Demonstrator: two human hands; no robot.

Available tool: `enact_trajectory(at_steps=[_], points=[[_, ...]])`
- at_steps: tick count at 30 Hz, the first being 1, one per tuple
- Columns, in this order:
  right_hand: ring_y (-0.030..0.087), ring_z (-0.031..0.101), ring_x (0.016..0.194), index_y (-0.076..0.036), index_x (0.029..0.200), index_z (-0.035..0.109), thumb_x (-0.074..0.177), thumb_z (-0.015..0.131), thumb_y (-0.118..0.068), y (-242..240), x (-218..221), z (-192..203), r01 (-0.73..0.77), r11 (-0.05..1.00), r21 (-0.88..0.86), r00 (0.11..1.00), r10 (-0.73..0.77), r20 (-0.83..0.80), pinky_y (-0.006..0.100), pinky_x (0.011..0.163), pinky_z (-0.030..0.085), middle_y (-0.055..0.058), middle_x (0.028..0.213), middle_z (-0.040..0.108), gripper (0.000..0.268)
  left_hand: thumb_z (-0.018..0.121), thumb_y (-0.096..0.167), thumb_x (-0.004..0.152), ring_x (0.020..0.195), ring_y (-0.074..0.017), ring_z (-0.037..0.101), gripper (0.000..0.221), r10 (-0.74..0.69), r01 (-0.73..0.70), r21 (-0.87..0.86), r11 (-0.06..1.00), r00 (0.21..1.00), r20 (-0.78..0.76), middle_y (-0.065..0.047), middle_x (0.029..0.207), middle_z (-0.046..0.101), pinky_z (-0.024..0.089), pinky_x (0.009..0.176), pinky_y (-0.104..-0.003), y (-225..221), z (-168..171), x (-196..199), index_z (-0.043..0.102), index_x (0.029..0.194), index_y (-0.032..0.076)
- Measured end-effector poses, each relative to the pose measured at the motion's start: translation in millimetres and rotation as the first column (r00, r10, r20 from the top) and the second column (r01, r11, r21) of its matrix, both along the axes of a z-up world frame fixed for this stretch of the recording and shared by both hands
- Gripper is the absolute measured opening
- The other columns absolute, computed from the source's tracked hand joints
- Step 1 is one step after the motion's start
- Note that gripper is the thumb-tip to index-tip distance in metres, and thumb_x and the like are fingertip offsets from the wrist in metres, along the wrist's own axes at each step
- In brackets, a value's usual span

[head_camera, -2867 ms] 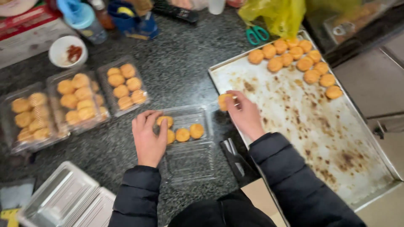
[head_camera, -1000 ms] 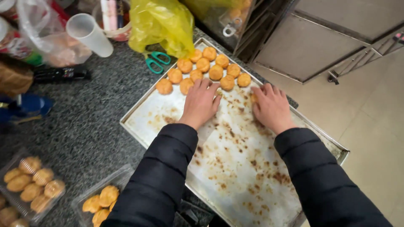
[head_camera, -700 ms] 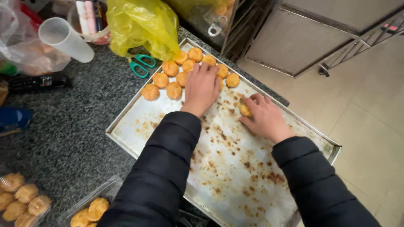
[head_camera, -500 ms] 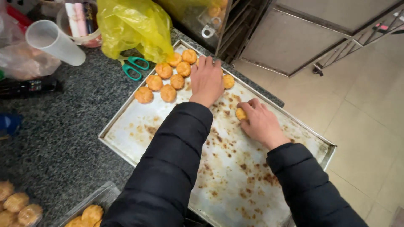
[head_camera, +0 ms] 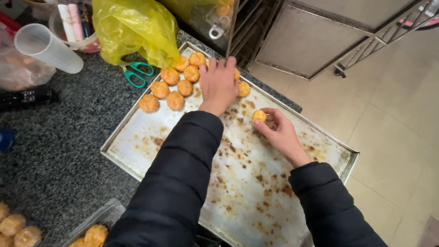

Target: Packaging small round pastries from a baking tray into plastic containers and sealing them with a stapler

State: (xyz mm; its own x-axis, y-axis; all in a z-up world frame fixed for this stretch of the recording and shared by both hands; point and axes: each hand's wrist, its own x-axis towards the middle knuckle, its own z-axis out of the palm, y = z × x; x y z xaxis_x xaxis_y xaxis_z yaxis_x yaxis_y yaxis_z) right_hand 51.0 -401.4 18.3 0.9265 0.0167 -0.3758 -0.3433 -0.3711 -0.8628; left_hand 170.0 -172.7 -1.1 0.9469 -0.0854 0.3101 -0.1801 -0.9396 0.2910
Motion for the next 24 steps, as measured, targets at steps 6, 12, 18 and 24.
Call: enact_trajectory(at_steps=[6,12,18,24], points=[[0.022,0.081,0.096,-0.008,0.166,0.052,0.109,0.075,-0.017,31,-24,23,0.064,0.904,0.424,0.998,-0.045,-0.054,0.031,0.079,0.067,0.017,0.128,0.076,0.063,0.092,0.026,0.091,0.103,-0.0465,0.078,0.069,-0.234,0.051,-0.702,0.71,0.958,-0.167,-0.025,0.127,0.079,0.059,0.087,-0.055,38,41,-46,0.06,0.151,0.016],[0.027,0.082,0.111,-0.008,0.167,0.051,0.109,0.071,-0.013,72,-60,24,-0.027,0.838,0.546,0.993,0.086,-0.084,0.035,0.094,0.068,0.015,0.136,0.074,0.061,0.099,0.023,0.089,0.108,-0.0246,0.074,0.067,-0.259,-0.149,-0.895,0.421,0.926,-0.276,-0.015,0.134,0.076,0.06,0.088,-0.033,84,31,-185,0.07,0.148,0.01],[0.026,0.08,0.113,-0.01,0.163,0.058,0.102,0.081,-0.014,137,-121,35,-0.231,0.799,0.555,0.931,0.347,-0.112,0.04,0.099,0.067,0.018,0.138,0.076,0.065,0.094,0.012,0.09,0.104,-0.0159,0.07,0.065,-0.135,-0.275,-0.905,0.324,0.934,-0.332,-0.011,0.135,0.075,0.063,0.096,-0.028,132,31,-309,0.071,0.15,0.01],[0.023,0.079,0.112,-0.013,0.163,0.061,0.1,0.084,-0.011,187,-185,32,-0.388,0.746,0.541,0.861,0.502,-0.075,0.041,0.102,0.066,0.016,0.136,0.077,0.068,0.095,0.019,0.089,0.103,-0.0186,0.076,0.063,0.015,-0.33,-0.864,0.381,0.936,-0.351,-0.011,0.133,0.07,0.067,0.1,-0.031,170,53,-407,0.074,0.148,0.015]])
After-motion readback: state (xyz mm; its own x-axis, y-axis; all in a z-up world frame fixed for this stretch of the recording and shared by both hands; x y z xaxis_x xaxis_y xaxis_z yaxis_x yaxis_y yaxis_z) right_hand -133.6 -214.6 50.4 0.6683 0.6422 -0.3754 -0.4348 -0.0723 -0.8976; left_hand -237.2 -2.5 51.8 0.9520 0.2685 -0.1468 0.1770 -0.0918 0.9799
